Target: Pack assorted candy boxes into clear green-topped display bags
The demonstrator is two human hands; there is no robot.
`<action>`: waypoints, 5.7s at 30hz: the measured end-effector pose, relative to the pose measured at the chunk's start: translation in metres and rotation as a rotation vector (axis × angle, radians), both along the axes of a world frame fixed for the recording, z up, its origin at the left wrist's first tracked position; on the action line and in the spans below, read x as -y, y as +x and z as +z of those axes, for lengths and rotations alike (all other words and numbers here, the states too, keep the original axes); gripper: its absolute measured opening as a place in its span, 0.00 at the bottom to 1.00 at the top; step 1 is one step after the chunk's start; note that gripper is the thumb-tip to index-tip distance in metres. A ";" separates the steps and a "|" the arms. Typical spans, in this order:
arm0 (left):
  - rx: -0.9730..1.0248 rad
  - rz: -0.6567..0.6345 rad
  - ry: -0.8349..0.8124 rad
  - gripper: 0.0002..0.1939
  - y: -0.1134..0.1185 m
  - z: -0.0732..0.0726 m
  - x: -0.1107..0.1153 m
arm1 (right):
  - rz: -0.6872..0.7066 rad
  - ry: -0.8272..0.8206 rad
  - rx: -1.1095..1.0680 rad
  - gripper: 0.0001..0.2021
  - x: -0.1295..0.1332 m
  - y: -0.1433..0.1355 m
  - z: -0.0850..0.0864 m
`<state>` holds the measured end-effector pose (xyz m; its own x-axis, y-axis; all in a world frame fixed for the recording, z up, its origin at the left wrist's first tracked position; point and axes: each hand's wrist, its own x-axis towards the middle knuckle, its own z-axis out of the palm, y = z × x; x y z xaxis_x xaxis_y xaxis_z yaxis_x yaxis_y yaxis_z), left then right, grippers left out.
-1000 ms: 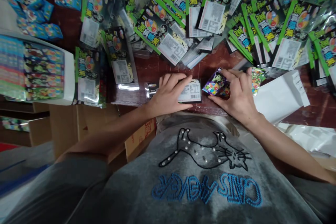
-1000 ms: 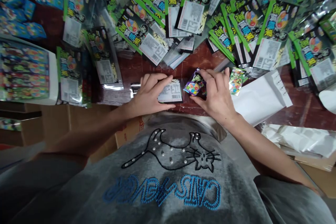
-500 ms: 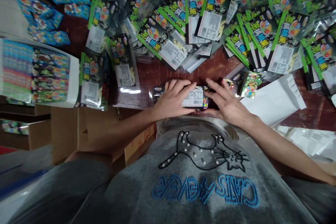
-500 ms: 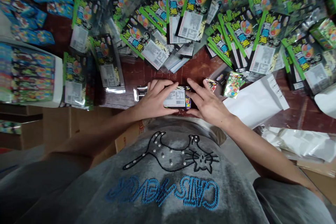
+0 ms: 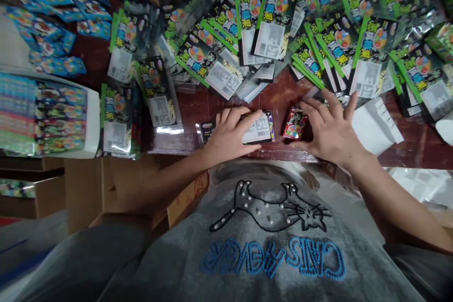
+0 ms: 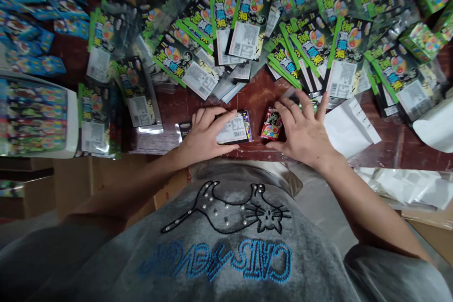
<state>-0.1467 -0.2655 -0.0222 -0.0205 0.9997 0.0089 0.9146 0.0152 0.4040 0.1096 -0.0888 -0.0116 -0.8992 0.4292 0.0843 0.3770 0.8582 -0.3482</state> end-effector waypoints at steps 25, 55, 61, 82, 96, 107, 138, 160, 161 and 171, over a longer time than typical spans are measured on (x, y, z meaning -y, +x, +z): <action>0.064 -0.059 0.146 0.51 -0.001 0.008 -0.001 | 0.226 -0.181 -0.196 0.37 -0.020 -0.014 0.011; -0.089 -0.154 -0.062 0.41 0.015 -0.001 -0.015 | 0.356 -0.299 -0.115 0.61 0.010 -0.012 -0.018; -0.161 -0.257 -0.119 0.38 0.013 0.008 -0.020 | 0.058 -0.032 0.057 0.55 -0.050 0.034 0.006; -0.013 -0.076 0.078 0.45 0.003 0.010 -0.016 | 0.185 -0.254 -0.181 0.37 -0.041 -0.015 0.022; 1.028 0.099 -0.011 0.28 0.024 0.022 -0.064 | 0.146 -0.248 -0.259 0.57 -0.017 -0.024 0.029; 1.176 0.136 -0.033 0.14 0.036 0.013 -0.062 | -0.066 -0.787 -0.437 0.14 -0.021 -0.033 0.041; 1.059 0.020 -0.108 0.24 0.022 0.023 -0.051 | -0.240 -0.855 -0.386 0.27 -0.025 -0.028 0.034; 1.760 0.187 -0.293 0.36 0.063 0.007 -0.058 | -0.018 -0.560 -0.416 0.09 -0.020 -0.026 0.042; 1.723 0.182 -0.279 0.38 0.063 0.006 -0.059 | 0.001 -0.569 -0.370 0.10 -0.022 -0.025 0.045; 1.542 0.114 -0.405 0.34 0.048 0.023 -0.064 | 0.078 -0.796 -0.137 0.16 -0.052 -0.034 0.052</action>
<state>-0.0985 -0.2015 0.0005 0.1703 0.9237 -0.3432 -0.3588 0.3825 0.8515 0.0752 -0.0372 0.0407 -0.9331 0.3430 -0.1084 0.2358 0.3556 -0.9044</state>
